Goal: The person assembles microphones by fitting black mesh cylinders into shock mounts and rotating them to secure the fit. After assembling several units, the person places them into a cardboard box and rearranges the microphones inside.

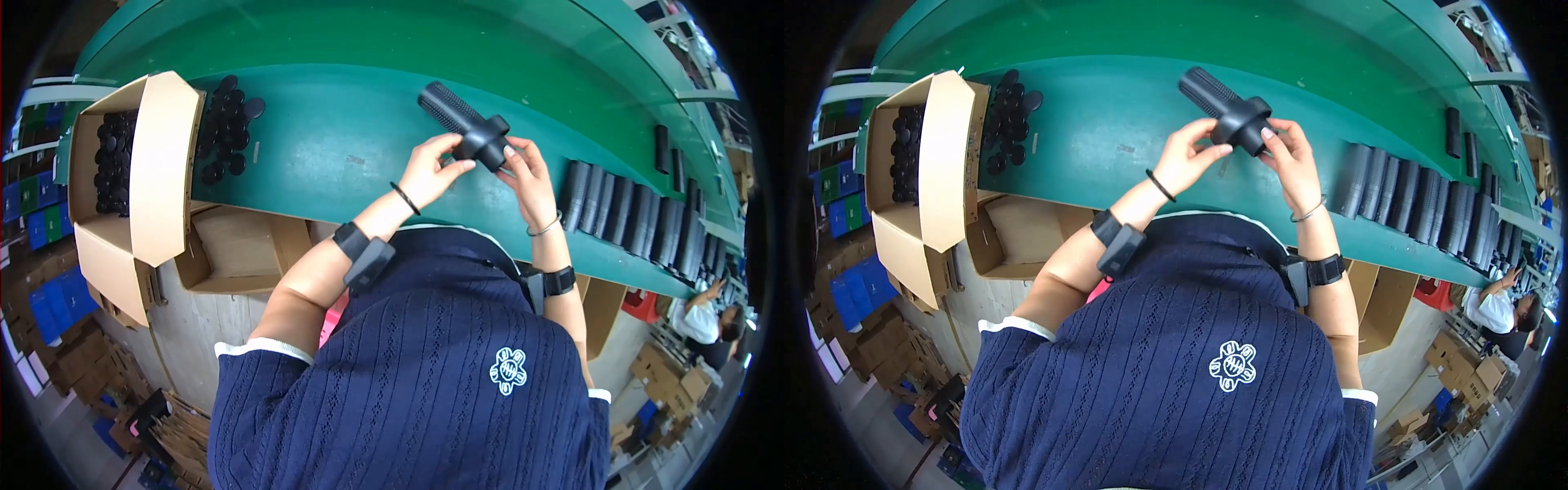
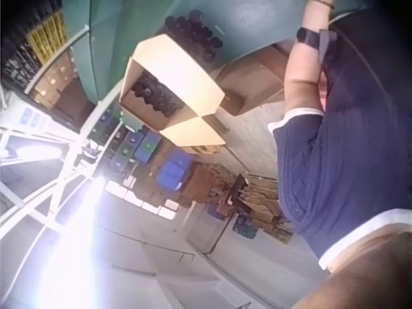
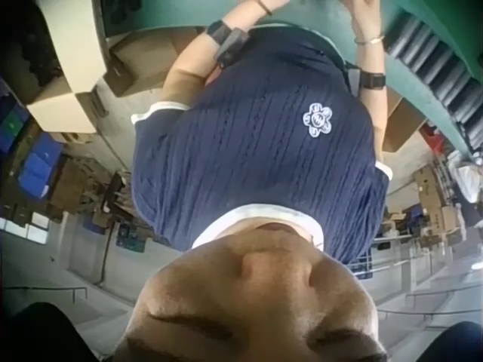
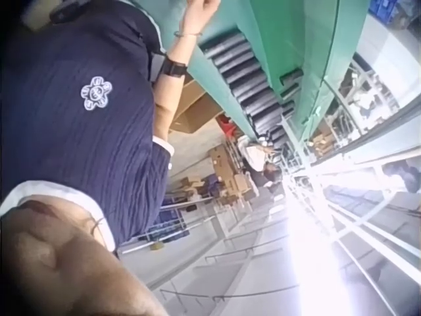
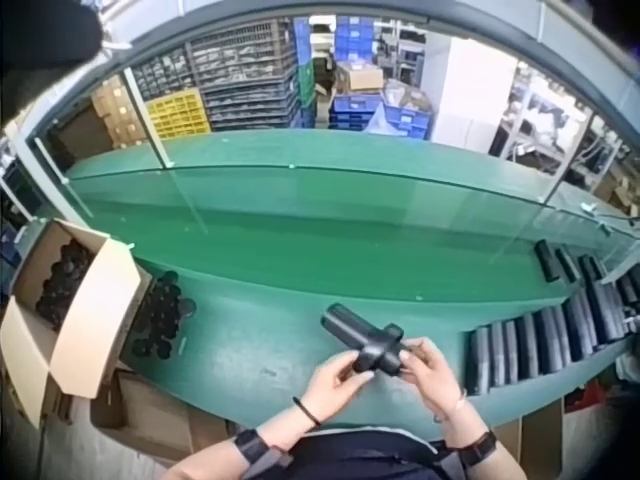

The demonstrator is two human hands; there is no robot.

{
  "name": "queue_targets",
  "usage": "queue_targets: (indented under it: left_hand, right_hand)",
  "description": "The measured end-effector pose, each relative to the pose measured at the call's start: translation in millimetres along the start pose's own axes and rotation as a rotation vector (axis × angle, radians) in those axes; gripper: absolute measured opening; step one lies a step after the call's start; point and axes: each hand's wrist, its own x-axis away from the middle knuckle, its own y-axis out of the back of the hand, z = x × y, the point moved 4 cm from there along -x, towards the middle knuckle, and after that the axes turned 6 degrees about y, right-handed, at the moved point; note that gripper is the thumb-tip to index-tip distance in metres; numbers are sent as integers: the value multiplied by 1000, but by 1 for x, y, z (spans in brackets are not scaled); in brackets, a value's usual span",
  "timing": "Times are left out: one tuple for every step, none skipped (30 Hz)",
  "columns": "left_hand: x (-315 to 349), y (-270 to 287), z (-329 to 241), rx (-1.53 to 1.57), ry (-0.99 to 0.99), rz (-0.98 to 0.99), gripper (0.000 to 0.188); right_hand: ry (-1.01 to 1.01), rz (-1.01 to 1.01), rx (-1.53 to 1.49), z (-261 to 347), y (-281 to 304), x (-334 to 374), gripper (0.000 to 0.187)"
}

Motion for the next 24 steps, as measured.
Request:
queue_targets:
  left_hand:
    - [6,3,-19,-271,-191,24,27]
    - [10,0,-27,-314,-364,4,26]
    - [14,-1,-34,-399,-463,-20,26]
    - [18,-1,-41,-483,-562,-46,27]
    - [21,-1,-44,-507,-575,-12,29]
    - [24,-3,-53,-524,-697,-41,28]
    - [24,-5,-56,-586,-767,-23,25]
    - [27,-7,-60,-650,-832,-7,23]
    - [30,-9,-63,-674,-863,-8,22]
    - [30,-10,-66,-674,-867,-11,22]
    - [33,-12,-71,-741,-897,-18,24]
    - [35,-15,-75,-808,-924,-25,25]
    - [35,-18,-77,-829,-953,-63,29]
    - [35,-22,-80,-829,-952,-66,29]
    - [36,-24,-83,-847,-944,-83,28]
    - [36,-27,-85,-865,-936,-100,27]
    - [35,-30,-85,-871,-918,-90,30]
    - [35,-31,-87,-867,-918,-92,30]
    - [35,-33,-87,-893,-898,-83,30]
    - [35,-34,-87,-925,-874,-77,30]
    - [35,-35,-87,-926,-869,-81,30]
    - [35,-37,-86,-940,-855,-67,30]
    - [34,-37,-85,-952,-845,-50,30]
    - [35,-37,-85,-950,-845,-50,30]
  right_hand:
    - [5,37,-161,-8,1,0,23]
    - [15,74,-318,-17,4,0,27]
    - [106,182,-466,-14,-4,1,37]
    - [142,210,-561,-12,-8,2,43]
    - [181,223,-596,-15,-7,3,49]
    - [221,235,-630,-17,-6,2,56]
    - [232,236,-625,-19,-2,2,56]
    - [221,243,-642,-19,-1,2,62]
    - [208,251,-659,-19,-1,2,68]
    - [212,254,-658,-19,1,-1,68]
    - [183,263,-711,-20,3,-1,69]
    - [152,272,-764,-22,6,-1,71]
    - [114,204,-788,-29,12,-3,78]
    - [112,206,-786,-29,13,-5,78]
    - [118,251,-779,-28,13,-6,79]
    - [123,296,-771,-28,13,-7,79]
    - [119,255,-749,-27,13,-6,77]
    - [119,253,-745,-31,15,-7,77]
    - [120,291,-775,-37,17,-9,75]
    - [116,335,-808,-34,13,-9,74]
    - [132,342,-842,-32,10,-7,72]
    - [128,344,-841,-31,8,-5,72]
    - [132,355,-832,-23,2,-2,71]
    - [136,366,-824,-19,0,0,70]
